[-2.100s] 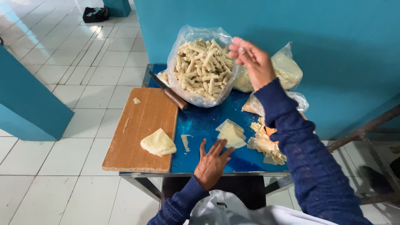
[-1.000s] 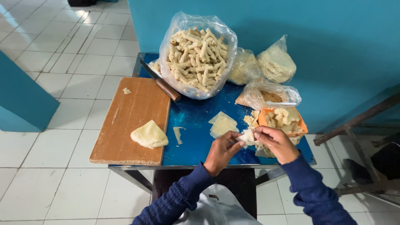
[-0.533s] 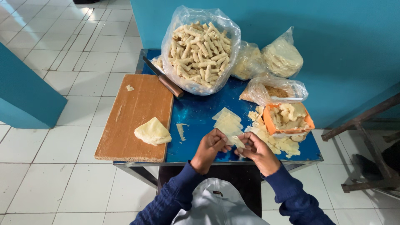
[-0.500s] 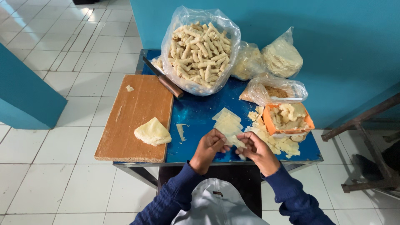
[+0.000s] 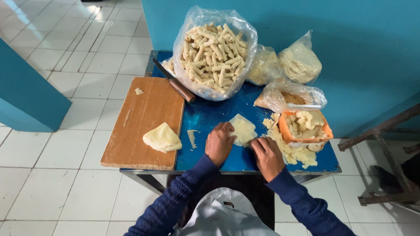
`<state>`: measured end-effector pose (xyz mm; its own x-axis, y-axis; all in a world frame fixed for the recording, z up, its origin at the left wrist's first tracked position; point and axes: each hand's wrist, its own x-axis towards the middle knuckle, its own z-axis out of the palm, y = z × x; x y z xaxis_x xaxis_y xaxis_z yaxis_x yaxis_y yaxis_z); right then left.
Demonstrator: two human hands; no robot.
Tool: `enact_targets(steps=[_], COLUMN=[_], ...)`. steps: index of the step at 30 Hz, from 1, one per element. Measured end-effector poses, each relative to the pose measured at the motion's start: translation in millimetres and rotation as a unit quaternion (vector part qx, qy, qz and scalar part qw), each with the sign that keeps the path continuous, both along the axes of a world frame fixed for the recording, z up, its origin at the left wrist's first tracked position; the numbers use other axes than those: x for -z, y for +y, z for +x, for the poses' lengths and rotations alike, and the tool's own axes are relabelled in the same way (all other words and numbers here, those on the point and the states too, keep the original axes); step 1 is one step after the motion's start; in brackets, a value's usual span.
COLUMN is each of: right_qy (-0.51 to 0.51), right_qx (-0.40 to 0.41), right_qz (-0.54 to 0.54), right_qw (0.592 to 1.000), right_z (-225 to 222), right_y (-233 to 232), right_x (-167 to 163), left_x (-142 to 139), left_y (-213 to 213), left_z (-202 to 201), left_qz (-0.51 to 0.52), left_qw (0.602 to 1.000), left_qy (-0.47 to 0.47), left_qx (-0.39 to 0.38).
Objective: The person sits at a small table and folds thin dough sheets into triangular parcels. They spoon brown filling from a container onto a dough square, fold the dough over the filling into a triangle, and place the finished piece on a growing stack on the table, repeating the cycle.
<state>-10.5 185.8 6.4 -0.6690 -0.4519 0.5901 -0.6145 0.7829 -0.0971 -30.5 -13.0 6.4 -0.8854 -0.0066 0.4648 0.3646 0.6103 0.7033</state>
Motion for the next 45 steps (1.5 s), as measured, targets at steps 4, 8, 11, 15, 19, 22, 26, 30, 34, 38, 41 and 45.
enact_targets(steps=[4,8,11,15,19,22,26,30,34,38,41,45], right_qy=[-0.033,-0.083,-0.076,-0.078,-0.249,-0.345,-0.263,-0.131,-0.056,-0.124,-0.161,-0.172], right_qx=[-0.014,0.002,-0.003,-0.003,-0.036,-0.076,0.001,0.016,0.031,0.061,-0.004,-0.108], right_qz=[-0.049,-0.05,-0.068,-0.095,-0.219,-0.318,-0.312,-0.135,0.049,0.029,0.102,0.035], right_qw=[0.998,0.995,0.995,0.992,0.943,0.88,0.913,0.982,0.997,0.99,0.982,0.978], right_z=[4.8,5.0,10.5,12.7,9.8,8.3,18.6,22.1,12.5,2.3,-8.0,-33.2], right_y=[1.3,4.2,4.0,7.7,25.2,51.3,70.3,60.1,44.7,56.5,65.8,88.7], right_x=[18.7,20.8,19.9,17.4,3.7,-23.1,-54.3,-57.2,-39.5,-33.5,-35.4,-56.3], left_x=[4.7,7.3,8.3,9.8,11.7,12.6,15.2,17.3,15.8,15.0,15.7,15.3], left_y=[-6.9,0.0,4.4,9.3,10.7,12.3,15.8,18.0,24.4,28.9,29.4,28.6], left_z=[18.0,37.7,43.5,45.6,50.6,51.7,49.8,50.2,48.2,43.9,41.5,40.7], left_qz=[-0.022,-0.111,-0.164,-0.228,-0.238,-0.269,-0.26,-0.245,-0.278,-0.288,-0.285,-0.287], left_qw=[0.996,0.981,0.972,0.963,0.963,0.955,0.957,0.961,0.954,0.952,0.953,0.952], left_qy=[0.07,0.109,0.102,0.096,0.089,0.084,0.105,0.095,0.086,0.059,0.059,0.066], left_qx=[0.041,0.118,0.137,0.11,0.091,0.091,0.08,0.088,0.077,0.088,0.084,0.084])
